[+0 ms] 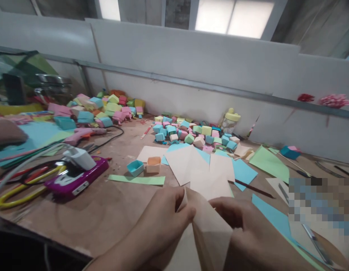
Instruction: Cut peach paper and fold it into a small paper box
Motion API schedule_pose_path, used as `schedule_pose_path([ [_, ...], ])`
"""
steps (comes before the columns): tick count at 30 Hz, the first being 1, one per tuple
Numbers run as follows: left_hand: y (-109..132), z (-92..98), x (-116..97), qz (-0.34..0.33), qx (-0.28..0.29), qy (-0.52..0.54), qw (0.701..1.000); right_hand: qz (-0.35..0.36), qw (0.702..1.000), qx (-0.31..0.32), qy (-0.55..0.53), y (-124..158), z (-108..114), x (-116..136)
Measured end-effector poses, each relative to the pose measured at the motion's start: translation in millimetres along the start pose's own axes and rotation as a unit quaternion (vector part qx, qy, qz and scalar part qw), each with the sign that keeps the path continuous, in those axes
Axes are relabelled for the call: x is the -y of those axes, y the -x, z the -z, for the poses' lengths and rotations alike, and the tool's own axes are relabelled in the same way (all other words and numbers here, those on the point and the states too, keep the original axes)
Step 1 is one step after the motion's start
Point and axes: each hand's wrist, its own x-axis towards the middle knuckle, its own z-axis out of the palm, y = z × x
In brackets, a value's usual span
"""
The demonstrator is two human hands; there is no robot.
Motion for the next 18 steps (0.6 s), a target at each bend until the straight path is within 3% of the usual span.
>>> schedule_pose_path([
  [3,-0.1,-0.3,-0.9,-0.013,-0.004,-0.013,1.0,-0.019,1.0,-0.017,0.0,3.7,4.9,0.0],
  [8,-0.2,4.1,0.8,-0.018,0.016,0.028,0.999,-0.063,0.992,-0.05,0.099,0.2,7.9,-6.0],
  [13,3.1,18.2,9.9,-0.006,0.107,0.161,0.981,-0.045,0.998,-0.032,-0.028,-13.9,11.3,-9.0],
  [18,10.8,21.6,29.3,0.06,0.088,0.203,0.973,-0.044,0.992,-0.057,-0.106,-17.8,7.4,-12.4],
])
